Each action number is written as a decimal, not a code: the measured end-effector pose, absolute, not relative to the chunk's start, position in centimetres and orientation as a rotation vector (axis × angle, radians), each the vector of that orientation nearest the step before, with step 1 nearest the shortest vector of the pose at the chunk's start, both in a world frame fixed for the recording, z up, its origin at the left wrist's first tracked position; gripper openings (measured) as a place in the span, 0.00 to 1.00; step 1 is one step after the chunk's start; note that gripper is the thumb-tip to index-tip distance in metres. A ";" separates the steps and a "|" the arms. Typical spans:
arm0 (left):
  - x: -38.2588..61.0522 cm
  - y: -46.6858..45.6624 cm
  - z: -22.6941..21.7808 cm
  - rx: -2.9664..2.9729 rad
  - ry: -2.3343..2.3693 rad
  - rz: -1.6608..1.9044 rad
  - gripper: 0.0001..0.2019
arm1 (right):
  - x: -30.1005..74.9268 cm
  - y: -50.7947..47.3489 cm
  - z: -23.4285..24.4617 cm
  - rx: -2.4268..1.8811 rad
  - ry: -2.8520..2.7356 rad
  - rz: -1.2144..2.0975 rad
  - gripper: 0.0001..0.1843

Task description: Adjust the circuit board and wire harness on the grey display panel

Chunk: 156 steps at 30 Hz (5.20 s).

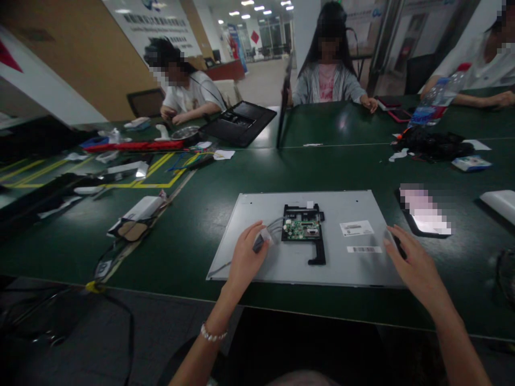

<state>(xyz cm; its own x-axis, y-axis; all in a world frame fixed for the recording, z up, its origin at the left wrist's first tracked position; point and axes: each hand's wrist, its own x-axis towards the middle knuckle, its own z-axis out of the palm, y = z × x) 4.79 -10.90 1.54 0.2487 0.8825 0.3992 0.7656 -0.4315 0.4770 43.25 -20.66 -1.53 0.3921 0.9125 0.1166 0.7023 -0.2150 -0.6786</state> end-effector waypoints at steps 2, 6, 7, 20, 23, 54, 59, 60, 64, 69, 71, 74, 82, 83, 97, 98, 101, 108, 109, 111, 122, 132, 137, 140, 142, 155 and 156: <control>4.7 -11.0 1.6 2.352 1.551 0.986 0.16 | 43.7 -20.6 -1.9 -1.987 -1.312 0.482 0.30; 5.0 -11.5 2.0 2.402 1.539 1.100 0.16 | 43.6 -20.5 -2.4 -1.893 -1.283 0.581 0.31; 5.4 -11.8 2.1 2.418 1.531 1.122 0.16 | 43.4 -20.5 -2.5 -1.875 -1.275 0.588 0.32; 17.6 -19.2 1.6 2.649 1.019 0.750 0.19 | 40.3 -19.9 -2.5 -1.890 -1.427 0.425 0.29; 18.7 -19.6 1.3 2.705 1.014 0.678 0.20 | 39.1 -19.6 -2.6 -1.841 -1.587 0.338 0.28; 17.0 -20.0 1.4 2.548 1.009 0.944 0.26 | 28.2 -14.4 -4.8 -1.564 -2.215 -0.250 0.30; 16.9 -19.8 1.4 2.420 0.994 1.034 0.28 | 25.7 -13.0 -4.3 -1.580 -2.311 -0.207 0.29; 16.9 -19.8 1.5 2.388 0.989 1.065 0.28 | 25.2 -12.7 -4.0 -1.591 -2.337 -0.190 0.29; 16.5 -20.1 1.9 2.307 0.982 1.126 0.28 | 23.8 -11.7 -2.6 -1.633 -2.447 -0.114 0.30; 14.1 -20.1 2.4 2.312 1.127 1.148 0.27 | 23.5 -11.1 -1.2 -1.608 -2.534 0.002 0.29; 12.0 -19.2 2.7 2.330 1.247 1.193 0.26 | 23.5 -11.1 -0.7 -1.602 -2.556 0.058 0.30; 8.2 -16.7 3.3 2.375 1.475 1.166 0.25 | 23.1 -11.3 0.4 -1.617 -2.546 0.123 0.31; 0.0 -10.4 2.9 2.472 1.904 0.684 0.23 | 21.7 -10.5 1.8 -1.615 -2.521 0.284 0.30; -0.5 -10.0 2.7 2.465 1.930 0.629 0.24 | 21.6 -10.4 1.7 -1.611 -2.520 0.293 0.30; -2.9 -8.0 2.0 2.556 1.893 0.533 0.25 | 20.8 -10.5 1.7 -1.619 -2.439 0.390 0.30; -3.0 -7.7 2.2 2.554 1.892 0.523 0.25 | 20.8 -10.5 1.6 -1.623 -2.433 0.397 0.30; -3.0 -7.1 2.5 2.529 1.960 0.448 0.23 | 20.9 -10.5 1.5 -1.625 -2.426 0.419 0.30; -3.5 -4.2 2.8 2.470 2.106 0.228 0.22 | 21.1 -10.6 1.6 -1.617 -2.428 0.422 0.29; -3.7 -3.5 2.8 2.461 2.106 0.211 0.22 | 21.1 -10.6 1.6 -1.614 -2.430 0.425 0.30; -4.2 -2.3 3.0 2.433 2.124 0.188 0.22 | 21.1 -10.6 1.8 -1.609 -2.434 0.430 0.30; -5.5 2.3 4.1 2.396 2.104 0.287 0.20 | 21.0 -10.5 1.5 -1.616 -2.440 0.418 0.29; -6.5 9.4 3.5 2.413 1.845 0.177 0.25 | 21.1 -10.3 1.7 -1.607 -2.445 0.448 0.29; -6.7 10.6 3.3 2.375 1.874 0.140 0.24 | 21.1 -10.3 1.6 -1.609 -2.438 0.434 0.29; -6.8 11.4 3.4 2.343 1.887 0.117 0.24 | 21.1 -10.4 1.8 -1.615 -2.449 0.435 0.29; -6.9 11.8 3.5 2.323 1.887 0.112 0.24 | 21.1 -10.4 2.0 -1.617 -2.455 0.447 0.29; -12.5 11.2 6.8 2.295 1.916 0.286 0.24 | 21.2 -10.4 1.5 -1.590 -2.450 0.439 0.29; -13.8 11.0 7.0 2.289 1.944 0.295 0.24 | 21.2 -10.4 1.5 -1.588 -2.451 0.436 0.29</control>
<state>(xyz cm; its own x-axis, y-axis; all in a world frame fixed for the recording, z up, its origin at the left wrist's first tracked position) -13.75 10.99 6.98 0.1543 0.9857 0.0680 0.9616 -0.1656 0.2190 21.21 -10.37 1.48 -0.4088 0.9126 -0.0019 0.8573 0.3833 -0.3436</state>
